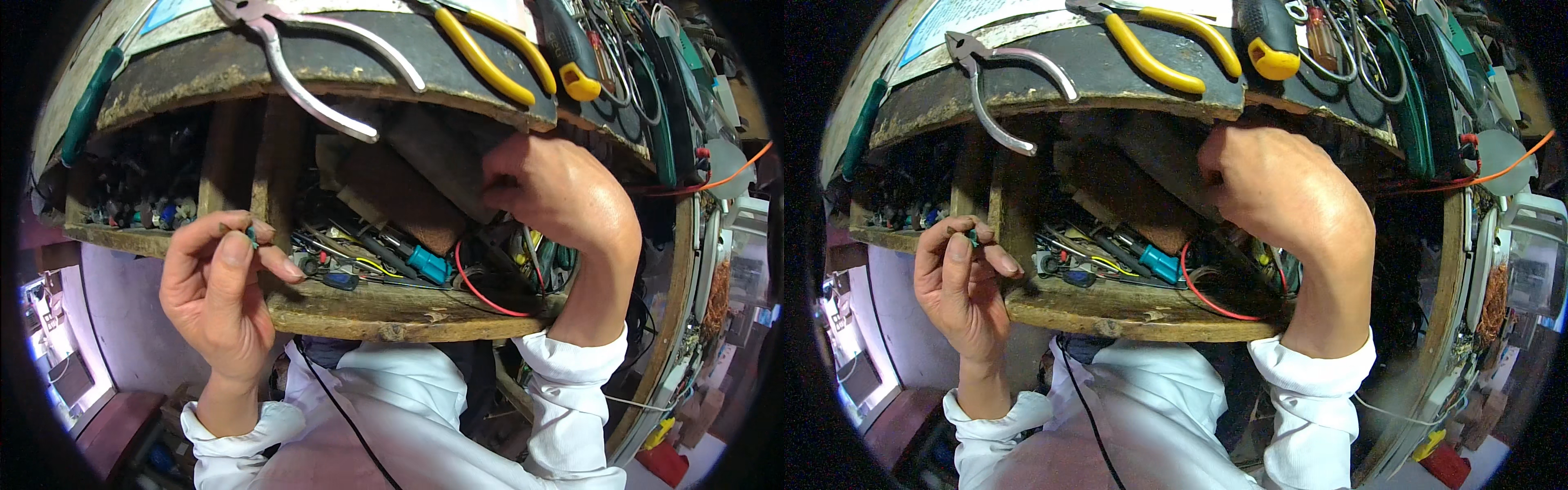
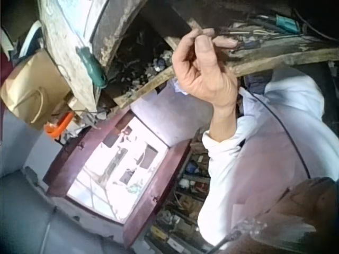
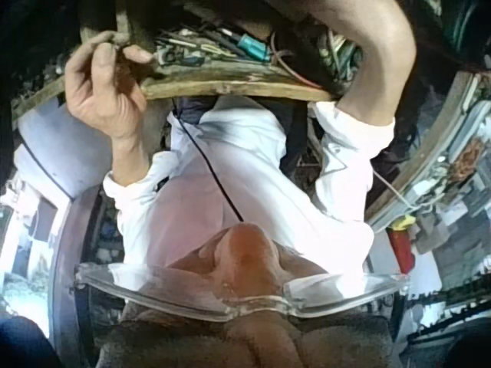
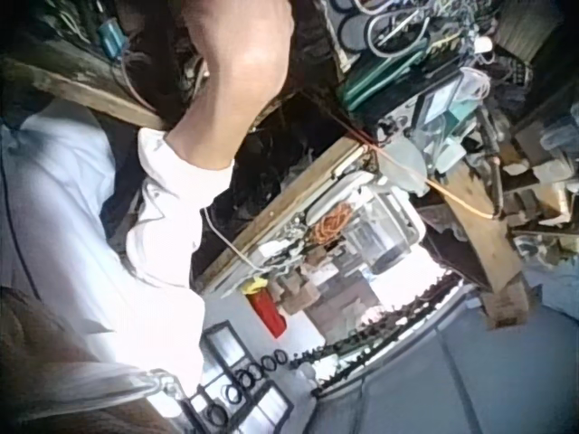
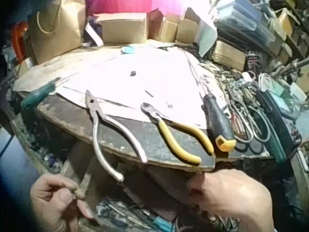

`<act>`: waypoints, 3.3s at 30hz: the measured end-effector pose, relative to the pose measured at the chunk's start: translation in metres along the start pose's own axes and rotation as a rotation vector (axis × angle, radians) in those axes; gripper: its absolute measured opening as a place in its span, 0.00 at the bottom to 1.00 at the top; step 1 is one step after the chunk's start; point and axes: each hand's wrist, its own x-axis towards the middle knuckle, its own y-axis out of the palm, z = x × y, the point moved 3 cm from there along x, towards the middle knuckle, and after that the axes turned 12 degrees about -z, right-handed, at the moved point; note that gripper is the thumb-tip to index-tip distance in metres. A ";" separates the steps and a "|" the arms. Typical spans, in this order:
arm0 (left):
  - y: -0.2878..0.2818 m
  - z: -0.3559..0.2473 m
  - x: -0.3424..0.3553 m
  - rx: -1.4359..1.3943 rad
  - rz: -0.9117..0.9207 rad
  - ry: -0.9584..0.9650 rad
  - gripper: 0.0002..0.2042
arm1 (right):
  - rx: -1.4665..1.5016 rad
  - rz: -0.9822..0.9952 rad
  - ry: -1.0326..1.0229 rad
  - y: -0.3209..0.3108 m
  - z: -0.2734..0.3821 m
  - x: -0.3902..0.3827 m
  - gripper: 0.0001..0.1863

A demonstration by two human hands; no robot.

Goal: The person manipulates a small copper-colored component with both hands, then uses pliers to adjust or cut a wire. The work takes place at a cluttered workbench with various tools and parts visible.

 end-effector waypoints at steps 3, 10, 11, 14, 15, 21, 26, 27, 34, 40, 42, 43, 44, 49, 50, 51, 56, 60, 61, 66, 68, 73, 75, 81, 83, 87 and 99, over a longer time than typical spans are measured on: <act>-0.001 0.001 0.001 0.011 0.017 0.008 0.10 | -0.033 0.034 -0.069 0.007 0.002 0.000 0.09; 0.002 0.000 0.000 -0.029 -0.006 -0.008 0.09 | 0.225 0.212 -0.466 0.035 0.053 -0.002 0.06; 0.002 -0.001 0.001 -0.032 0.000 -0.004 0.09 | 0.191 0.196 -0.509 0.045 0.062 -0.006 0.05; 0.004 -0.002 0.000 -0.037 0.004 -0.014 0.09 | 0.120 0.100 -0.544 0.058 0.083 -0.016 0.07; 0.003 -0.002 0.000 -0.032 -0.001 -0.018 0.09 | 0.112 0.079 -0.543 0.057 0.087 -0.018 0.07; 0.006 0.000 -0.006 -0.034 -0.012 0.035 0.08 | 0.072 0.097 -0.595 0.068 0.089 -0.017 0.06; 0.012 0.002 -0.011 0.068 0.020 0.254 0.06 | -0.002 0.103 -0.531 0.076 0.088 -0.014 0.05; 0.013 0.001 -0.013 0.078 0.020 0.304 0.06 | -0.012 0.157 -0.510 0.079 0.086 -0.011 0.06; -0.011 -0.030 -0.052 0.446 -0.005 0.572 0.06 | 0.035 0.316 -0.464 0.076 0.086 0.001 0.13; -0.044 -0.037 -0.076 0.624 0.013 0.626 0.06 | 0.063 0.295 -0.536 0.079 0.072 0.005 0.14; -0.050 -0.035 -0.079 0.626 0.009 0.604 0.06 | 0.115 0.264 -0.555 0.065 0.070 -0.003 0.14; -0.055 -0.034 -0.081 0.648 -0.003 0.612 0.06 | 0.178 0.281 -0.513 0.054 0.076 -0.009 0.14; -0.057 -0.032 -0.081 0.665 -0.008 0.622 0.06 | 0.218 0.261 -0.509 0.051 0.073 -0.011 0.13; -0.058 -0.022 -0.079 0.701 -0.022 0.688 0.06 | 0.337 0.166 -0.434 0.049 0.070 -0.013 0.10; -0.058 -0.021 -0.078 0.701 -0.023 0.696 0.06 | 0.391 0.128 -0.438 0.048 0.072 -0.014 0.10; -0.057 -0.019 -0.077 0.700 -0.024 0.704 0.05 | 0.445 0.090 -0.441 0.047 0.072 -0.015 0.11; -0.057 -0.013 -0.073 0.695 -0.062 0.722 0.05 | 0.803 -0.157 -0.201 0.039 0.079 -0.032 0.13; -0.055 -0.013 -0.073 0.705 -0.079 0.755 0.05 | 0.690 -0.436 -0.241 0.039 0.107 -0.065 0.24; -0.054 -0.015 -0.073 0.718 -0.078 0.755 0.05 | 0.676 -0.520 -0.251 0.041 0.114 -0.071 0.23; -0.052 -0.019 -0.073 0.761 -0.086 0.706 0.05 | 0.630 -0.759 -0.444 0.057 0.139 -0.086 0.16; -0.053 -0.016 -0.072 0.732 -0.083 0.680 0.05 | 0.603 -0.783 -0.409 0.064 0.150 -0.091 0.17; -0.053 -0.018 -0.074 0.783 -0.059 0.709 0.05 | 0.404 -0.909 -0.524 0.070 0.161 -0.093 0.14; -0.051 -0.020 -0.075 0.832 -0.049 0.793 0.05 | 0.379 -0.932 -0.532 0.072 0.163 -0.093 0.15; -0.049 -0.020 -0.075 0.915 -0.020 0.871 0.06 | 0.341 -0.944 -0.577 0.078 0.162 -0.090 0.17; -0.048 -0.021 -0.076 0.938 -0.015 0.877 0.06 | 0.334 -0.946 -0.586 0.078 0.163 -0.090 0.17; -0.047 -0.023 -0.076 0.960 0.003 0.883 0.07 | 0.289 -0.892 -0.607 0.079 0.164 -0.090 0.13; -0.046 -0.022 -0.074 0.905 0.012 0.849 0.07 | 0.267 -0.924 -0.606 0.081 0.166 -0.090 0.13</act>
